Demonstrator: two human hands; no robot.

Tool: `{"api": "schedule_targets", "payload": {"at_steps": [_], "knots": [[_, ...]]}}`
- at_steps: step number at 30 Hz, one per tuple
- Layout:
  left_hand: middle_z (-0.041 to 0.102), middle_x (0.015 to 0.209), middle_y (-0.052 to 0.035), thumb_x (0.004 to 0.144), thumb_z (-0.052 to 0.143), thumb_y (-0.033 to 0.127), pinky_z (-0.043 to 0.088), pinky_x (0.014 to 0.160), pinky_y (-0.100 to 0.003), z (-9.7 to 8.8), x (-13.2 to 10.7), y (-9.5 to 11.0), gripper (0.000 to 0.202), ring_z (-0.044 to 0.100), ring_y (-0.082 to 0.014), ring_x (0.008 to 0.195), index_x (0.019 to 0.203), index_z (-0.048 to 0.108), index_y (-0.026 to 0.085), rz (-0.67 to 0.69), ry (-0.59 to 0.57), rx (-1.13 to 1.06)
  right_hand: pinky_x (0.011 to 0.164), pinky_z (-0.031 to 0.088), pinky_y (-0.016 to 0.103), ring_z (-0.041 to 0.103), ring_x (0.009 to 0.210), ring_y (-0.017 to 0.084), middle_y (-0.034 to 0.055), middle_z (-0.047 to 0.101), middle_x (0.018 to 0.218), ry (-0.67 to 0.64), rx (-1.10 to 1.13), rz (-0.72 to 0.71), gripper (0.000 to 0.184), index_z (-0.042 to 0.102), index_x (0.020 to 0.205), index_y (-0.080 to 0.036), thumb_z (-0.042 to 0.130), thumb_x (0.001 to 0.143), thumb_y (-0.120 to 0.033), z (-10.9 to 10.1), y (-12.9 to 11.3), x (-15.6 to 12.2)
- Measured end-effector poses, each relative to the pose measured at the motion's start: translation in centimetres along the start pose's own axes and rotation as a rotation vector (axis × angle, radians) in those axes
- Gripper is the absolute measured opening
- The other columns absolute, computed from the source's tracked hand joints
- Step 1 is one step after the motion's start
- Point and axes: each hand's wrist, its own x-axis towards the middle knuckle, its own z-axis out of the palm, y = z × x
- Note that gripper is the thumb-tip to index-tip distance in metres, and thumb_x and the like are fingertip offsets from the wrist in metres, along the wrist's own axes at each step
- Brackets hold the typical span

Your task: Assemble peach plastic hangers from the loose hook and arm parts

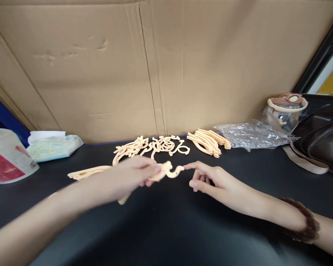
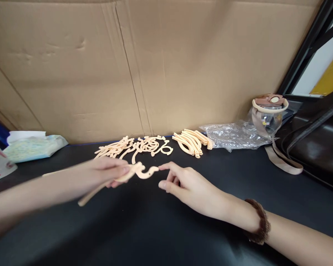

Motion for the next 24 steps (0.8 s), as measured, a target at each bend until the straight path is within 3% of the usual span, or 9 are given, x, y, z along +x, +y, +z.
{"api": "schedule_targets", "payload": {"at_steps": [3, 6, 8, 11, 13, 16, 20, 24], "knots": [[0.054, 0.064, 0.0021, 0.088, 0.038, 0.052, 0.036, 0.051, -0.023, 4.0, -0.6, 1.1, 0.039, 0.051, -0.0144, 0.055, 0.071, 0.053, 0.021, -0.024, -0.061, -0.007, 0.066, 0.044, 0.024, 0.055, 0.073, 0.013, -0.0017, 0.06, 0.083, 0.021, 0.057, 0.027, 0.042, 0.047, 0.126, -0.024, 0.047, 0.093, -0.05, -0.1, 0.3, 0.2], [0.058, 0.071, 0.001, 0.09, 0.036, 0.046, 0.036, 0.05, -0.024, 5.6, -0.9, 1.3, 0.033, 0.052, -0.0147, 0.055, 0.089, 0.058, 0.023, 0.002, 0.042, 0.123, 0.062, 0.042, 0.024, 0.054, 0.07, 0.012, -0.0026, 0.06, 0.084, -0.031, -0.046, 0.009, 0.045, 0.051, 0.121, -0.026, 0.06, 0.085, -0.05, -0.2, 0.4, 0.1], [0.064, 0.087, -0.0015, 0.091, 0.036, 0.04, 0.042, 0.055, -0.026, 4.8, -1.0, 0.6, 0.03, 0.057, -0.0162, 0.063, 0.104, 0.058, 0.025, 0.076, 0.146, 0.258, 0.06, 0.04, 0.023, 0.053, 0.069, 0.011, -0.0024, 0.06, 0.085, -0.039, -0.168, -0.028, 0.037, 0.058, 0.114, -0.026, 0.063, 0.083, -0.046, -0.2, 0.3, 0.1], [0.062, 0.116, -0.0047, 0.085, 0.043, 0.03, 0.047, 0.083, -0.033, 1.4, -0.7, -1.9, 0.033, 0.059, -0.0228, 0.1, 0.114, 0.058, 0.027, 0.258, 0.238, 0.539, 0.06, 0.039, 0.024, 0.054, 0.07, 0.012, -0.0009, 0.059, 0.083, -0.031, -0.264, -0.066, 0.026, 0.063, 0.107, -0.024, 0.058, 0.088, -0.04, -0.2, 0.3, 0.1], [0.056, 0.128, -0.0043, 0.077, 0.053, 0.028, 0.039, 0.098, -0.039, -1.3, -0.1, -4.1, 0.042, 0.047, -0.0276, 0.122, 0.119, 0.057, 0.028, 0.266, 0.168, 0.726, 0.06, 0.039, 0.024, 0.054, 0.069, 0.013, -0.0005, 0.059, 0.081, -0.044, -0.277, -0.075, 0.026, 0.063, 0.108, -0.023, 0.056, 0.09, -0.04, -0.2, 0.3, 0.1], [0.048, 0.138, -0.008, 0.07, 0.06, 0.031, 0.04, 0.099, -0.039, -4.3, 1.3, -6.8, 0.06, 0.039, -0.0303, 0.129, 0.129, 0.051, 0.023, 0.128, 0.069, 0.836, 0.061, 0.039, 0.024, 0.054, 0.07, 0.013, -0.0006, 0.058, 0.079, -0.063, -0.296, -0.103, 0.029, 0.062, 0.111, -0.022, 0.056, 0.089, -0.04, -0.2, 0.4, 0.2], [0.04, 0.143, -0.0117, 0.077, 0.057, 0.043, 0.036, 0.102, -0.04, -5.1, 3.7, -8.0, 0.07, 0.032, -0.0297, 0.132, 0.139, 0.038, 0.017, 0.116, 0.109, 0.846, 0.063, 0.04, 0.024, 0.054, 0.071, 0.013, -0.001, 0.058, 0.08, -0.079, -0.321, -0.109, 0.029, 0.062, 0.113, -0.023, 0.056, 0.09, -0.039, -0.3, 0.4, 0.2], [0.044, 0.137, -0.0189, 0.084, 0.049, 0.035, 0.034, 0.103, -0.045, -3.8, 5.6, -7.3, 0.059, 0.035, -0.0342, 0.127, 0.135, 0.042, 0.007, 0.169, 0.363, 0.976, 0.064, 0.04, 0.024, 0.054, 0.071, 0.012, -0.0014, 0.057, 0.08, -0.098, -0.318, -0.104, 0.028, 0.061, 0.113, -0.023, 0.056, 0.09, -0.037, -0.4, 0.3, 0.1]]}}
